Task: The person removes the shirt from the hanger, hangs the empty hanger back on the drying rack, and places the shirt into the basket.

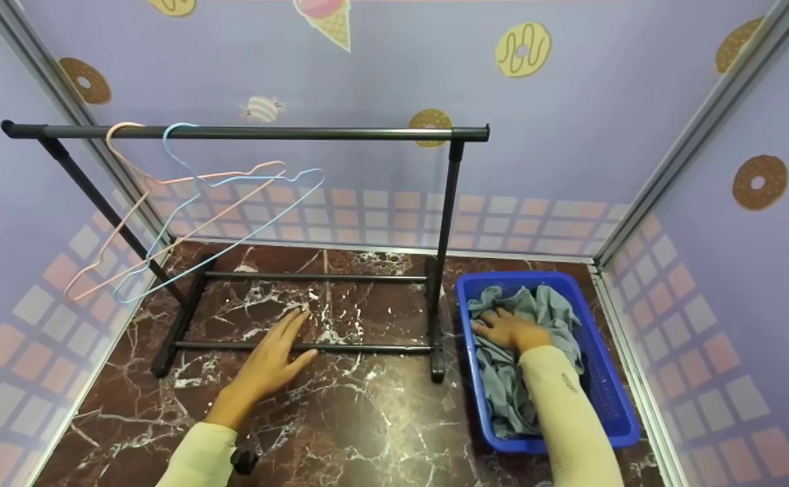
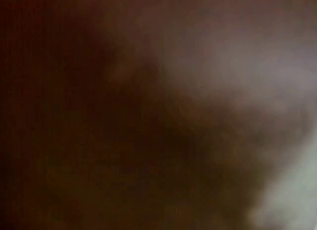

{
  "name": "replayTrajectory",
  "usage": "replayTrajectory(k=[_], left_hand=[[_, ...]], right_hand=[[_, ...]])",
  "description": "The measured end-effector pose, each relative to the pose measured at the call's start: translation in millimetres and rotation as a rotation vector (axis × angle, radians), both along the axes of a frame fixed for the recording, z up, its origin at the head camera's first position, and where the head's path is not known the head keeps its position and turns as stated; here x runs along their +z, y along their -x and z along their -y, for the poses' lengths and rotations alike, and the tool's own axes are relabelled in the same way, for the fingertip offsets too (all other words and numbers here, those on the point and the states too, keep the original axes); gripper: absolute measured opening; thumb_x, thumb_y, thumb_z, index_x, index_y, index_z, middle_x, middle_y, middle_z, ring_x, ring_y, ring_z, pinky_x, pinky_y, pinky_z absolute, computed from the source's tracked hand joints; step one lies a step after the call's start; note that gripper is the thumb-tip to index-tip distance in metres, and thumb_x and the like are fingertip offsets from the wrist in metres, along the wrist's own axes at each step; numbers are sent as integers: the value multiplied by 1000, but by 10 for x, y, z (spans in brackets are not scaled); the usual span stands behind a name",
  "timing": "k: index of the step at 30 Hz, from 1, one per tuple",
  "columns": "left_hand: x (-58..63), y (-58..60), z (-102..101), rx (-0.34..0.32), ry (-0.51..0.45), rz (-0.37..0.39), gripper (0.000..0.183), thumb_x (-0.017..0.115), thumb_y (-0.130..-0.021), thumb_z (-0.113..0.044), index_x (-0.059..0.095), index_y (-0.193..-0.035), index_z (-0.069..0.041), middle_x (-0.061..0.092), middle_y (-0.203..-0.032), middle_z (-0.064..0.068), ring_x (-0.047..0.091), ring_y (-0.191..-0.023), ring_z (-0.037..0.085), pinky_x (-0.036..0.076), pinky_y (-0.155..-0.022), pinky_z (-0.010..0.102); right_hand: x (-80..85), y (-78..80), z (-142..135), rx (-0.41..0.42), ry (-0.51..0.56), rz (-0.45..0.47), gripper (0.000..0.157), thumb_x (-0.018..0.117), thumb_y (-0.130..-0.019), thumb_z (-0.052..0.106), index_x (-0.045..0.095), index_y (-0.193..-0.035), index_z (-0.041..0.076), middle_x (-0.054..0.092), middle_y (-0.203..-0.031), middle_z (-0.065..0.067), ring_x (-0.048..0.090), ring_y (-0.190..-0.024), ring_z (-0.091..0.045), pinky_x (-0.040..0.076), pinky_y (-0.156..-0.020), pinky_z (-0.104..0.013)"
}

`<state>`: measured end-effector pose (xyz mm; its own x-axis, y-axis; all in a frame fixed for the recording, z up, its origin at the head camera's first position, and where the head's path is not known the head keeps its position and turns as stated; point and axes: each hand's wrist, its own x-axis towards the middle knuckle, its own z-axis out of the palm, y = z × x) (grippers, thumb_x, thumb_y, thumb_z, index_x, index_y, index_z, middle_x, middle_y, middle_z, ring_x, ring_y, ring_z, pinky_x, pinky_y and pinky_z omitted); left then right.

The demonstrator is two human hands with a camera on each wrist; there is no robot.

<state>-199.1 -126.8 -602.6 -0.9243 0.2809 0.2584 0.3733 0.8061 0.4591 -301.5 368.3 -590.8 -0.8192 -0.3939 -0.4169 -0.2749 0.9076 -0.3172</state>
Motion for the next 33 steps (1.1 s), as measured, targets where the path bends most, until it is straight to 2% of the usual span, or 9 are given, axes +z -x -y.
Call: replayTrajectory(k=[4,9,14,16,19,22,28,31,33], left_hand=[[3,-5,9,1,7,-5,79,69,-97,-44,37,-159,-9,38,-161,24,41,-146,44,35,-120,59],[13,-7,12,8,10,10,79,67,-98,-47,35,-160,-11,37,-163,22,39,-148,43,32,-122,57],[7,-2,19,5,11,-13,78,67,-97,-46,37,-159,-9,37,-163,21,40,-148,42,33,-122,56],[3,3,25,2,8,-30,78,68,-97,-45,38,-158,-8,37,-163,21,41,-148,42,33,-122,56],[3,8,34,-2,-1,-54,77,71,-96,-42,39,-157,-7,39,-161,22,42,-146,43,35,-121,57],[0,5,39,-2,-3,-64,77,71,-96,-41,40,-157,-7,40,-160,24,44,-144,45,37,-120,59],[-9,11,21,-6,-15,-77,77,72,-95,-41,40,-157,-8,41,-159,25,45,-143,45,38,-118,59],[-20,9,30,-1,-24,-80,77,74,-94,-38,40,-157,-8,41,-159,24,45,-144,44,37,-119,58],[-28,6,41,2,-29,-71,77,75,-94,-36,40,-157,-8,40,-160,23,44,-144,44,37,-120,58]], right_hand=[[36,-47,-10,-5,25,-64,77,31,-105,65,39,-158,10,28,-161,-36,23,-142,-70,25,-106,-85],[219,-207,15,-47,38,-144,70,36,-108,56,37,-160,9,26,-163,-34,23,-146,-64,22,-110,-83],[405,-360,-138,-79,38,-338,62,45,-108,49,42,-157,11,32,-161,-33,35,-141,-62,26,-106,-85],[442,-407,-254,-140,26,-389,65,47,-107,49,37,-159,10,26,-162,-35,30,-142,-64,23,-107,-86],[427,-448,-432,-249,24,-372,75,45,-107,52,26,-162,5,12,-163,-41,14,-145,-68,16,-108,-87],[325,-457,-561,-311,44,-318,85,41,-107,55,15,-162,-5,5,-160,-47,5,-142,-73,13,-109,-86],[49,-413,-631,-303,78,-309,84,40,-108,52,21,-155,-15,11,-152,-55,10,-139,-75,15,-107,-87],[-99,-358,-660,-295,94,-246,89,37,-107,57,19,-155,-15,7,-152,-56,6,-140,-76,8,-106,-89],[-124,-352,-644,-294,84,-197,88,37,-107,57,18,-156,-13,6,-152,-56,4,-140,-75,6,-107,-89]])
